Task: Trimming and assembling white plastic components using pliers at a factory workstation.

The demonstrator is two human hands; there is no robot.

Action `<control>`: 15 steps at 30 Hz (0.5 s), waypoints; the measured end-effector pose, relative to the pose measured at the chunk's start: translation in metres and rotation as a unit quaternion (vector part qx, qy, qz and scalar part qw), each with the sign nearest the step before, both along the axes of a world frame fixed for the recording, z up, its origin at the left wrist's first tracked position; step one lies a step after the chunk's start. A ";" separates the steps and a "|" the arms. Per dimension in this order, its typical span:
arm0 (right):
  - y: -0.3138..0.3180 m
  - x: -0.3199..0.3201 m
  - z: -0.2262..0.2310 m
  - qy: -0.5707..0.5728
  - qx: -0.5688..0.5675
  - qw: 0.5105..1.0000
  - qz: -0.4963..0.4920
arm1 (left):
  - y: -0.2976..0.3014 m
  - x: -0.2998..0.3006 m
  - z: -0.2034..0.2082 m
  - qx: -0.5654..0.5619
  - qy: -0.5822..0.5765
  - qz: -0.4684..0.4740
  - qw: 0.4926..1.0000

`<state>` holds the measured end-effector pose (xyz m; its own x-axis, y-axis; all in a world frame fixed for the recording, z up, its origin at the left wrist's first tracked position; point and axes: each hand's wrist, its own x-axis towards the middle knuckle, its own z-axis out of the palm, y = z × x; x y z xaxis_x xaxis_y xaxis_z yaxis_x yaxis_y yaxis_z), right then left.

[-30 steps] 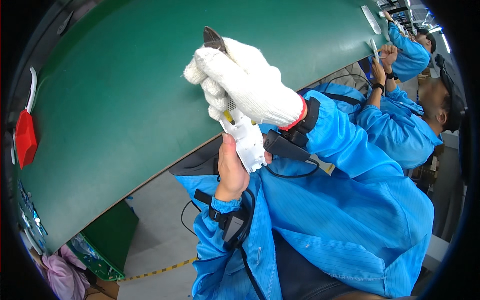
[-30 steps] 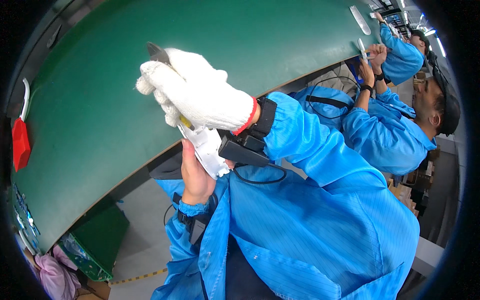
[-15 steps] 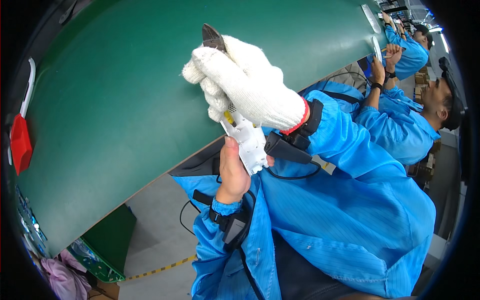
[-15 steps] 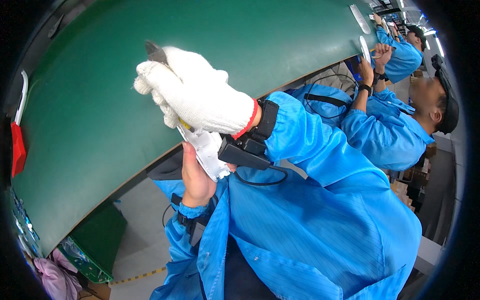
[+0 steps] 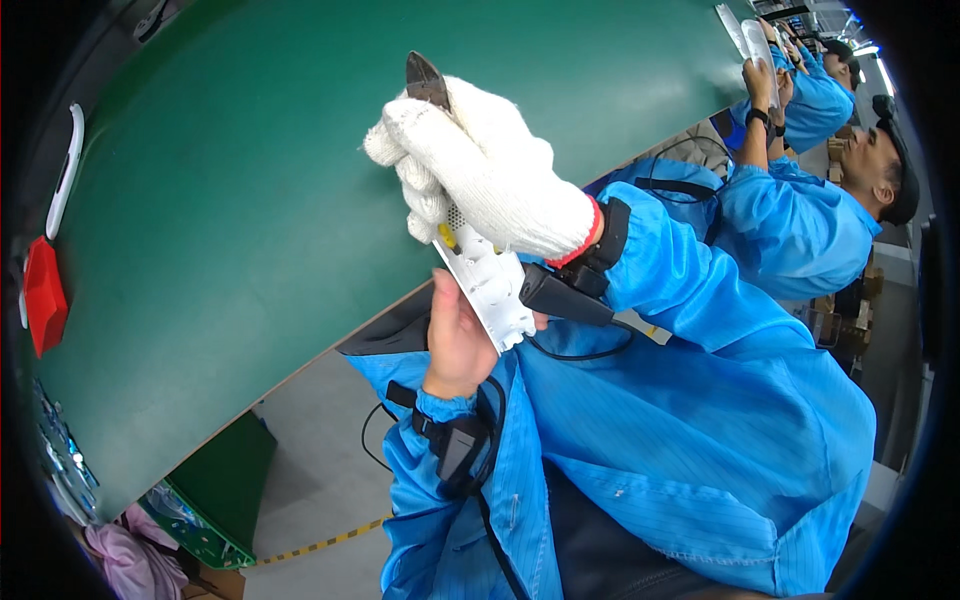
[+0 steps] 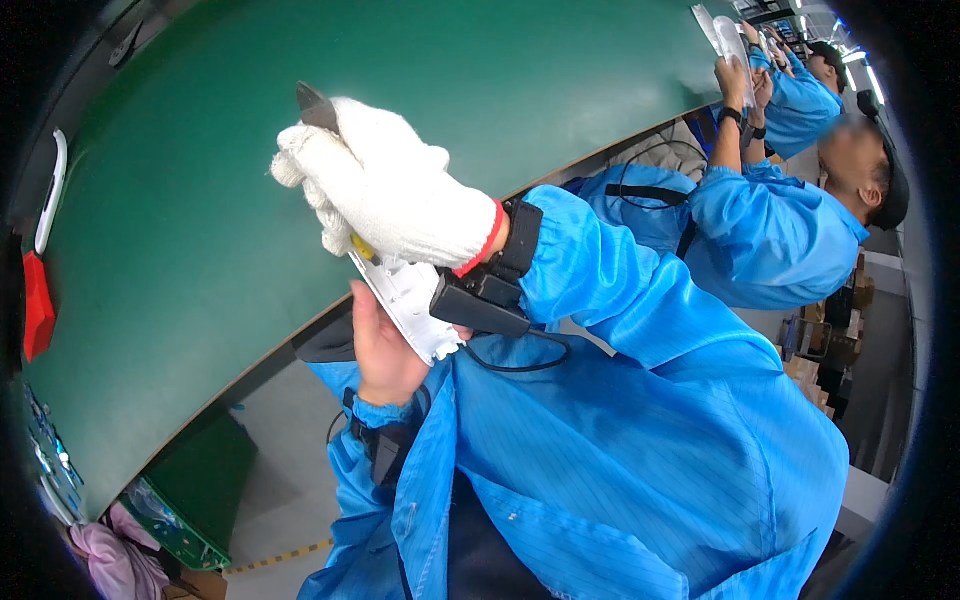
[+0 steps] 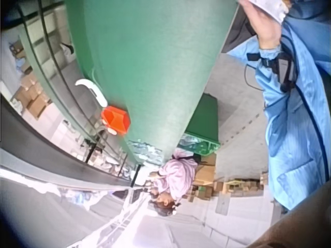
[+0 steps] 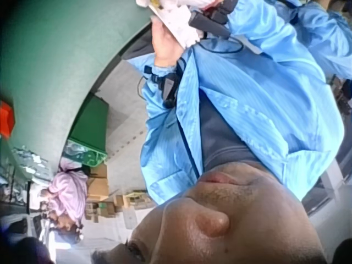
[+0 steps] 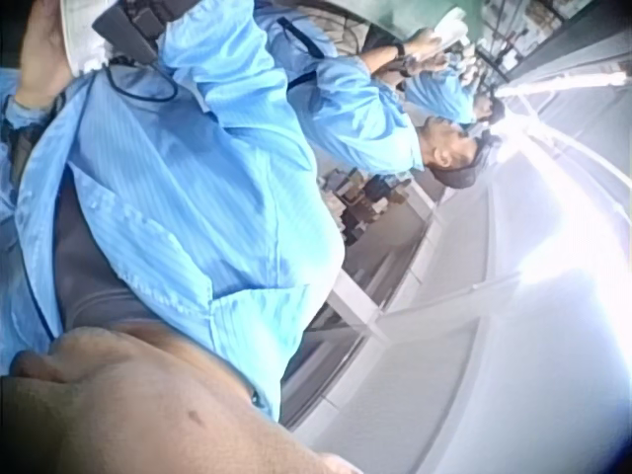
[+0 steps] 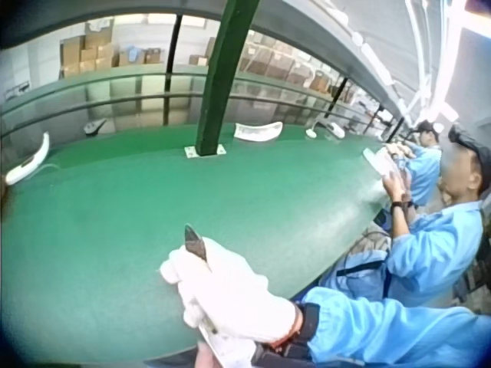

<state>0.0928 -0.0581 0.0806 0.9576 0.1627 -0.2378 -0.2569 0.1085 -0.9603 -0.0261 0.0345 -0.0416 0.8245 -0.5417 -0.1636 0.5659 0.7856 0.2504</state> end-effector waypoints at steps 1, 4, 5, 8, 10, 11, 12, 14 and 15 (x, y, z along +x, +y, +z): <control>0.001 -0.005 -0.006 -0.002 0.001 1.000 -0.002 | 0.002 -0.002 -0.008 -0.046 0.004 -0.011 0.999; 0.001 -0.004 -0.002 -0.002 -0.009 1.000 0.002 | -0.005 0.002 0.003 0.015 0.072 0.020 0.997; -0.001 0.000 0.002 -0.005 0.002 1.000 0.002 | -0.008 0.006 0.012 0.013 0.072 0.021 0.997; -0.007 0.011 0.011 -0.021 0.018 1.000 -0.009 | -0.010 0.018 0.033 0.093 0.035 0.050 0.994; -0.009 0.012 0.009 -0.029 0.025 0.999 -0.020 | -0.009 0.018 0.027 0.103 -0.021 0.038 0.994; -0.009 0.012 0.009 -0.035 -0.007 0.999 -0.023 | -0.009 0.018 0.021 0.103 -0.019 0.038 0.994; -0.010 0.012 0.009 -0.040 -0.038 0.998 -0.025 | -0.010 0.019 0.015 0.088 -0.039 0.038 0.995; -0.011 0.012 0.008 -0.037 -0.042 0.998 -0.017 | -0.011 0.019 0.011 0.074 -0.057 0.036 0.995; -0.011 0.011 0.009 -0.037 -0.050 0.998 -0.008 | -0.011 0.020 0.017 0.083 -0.046 0.041 0.995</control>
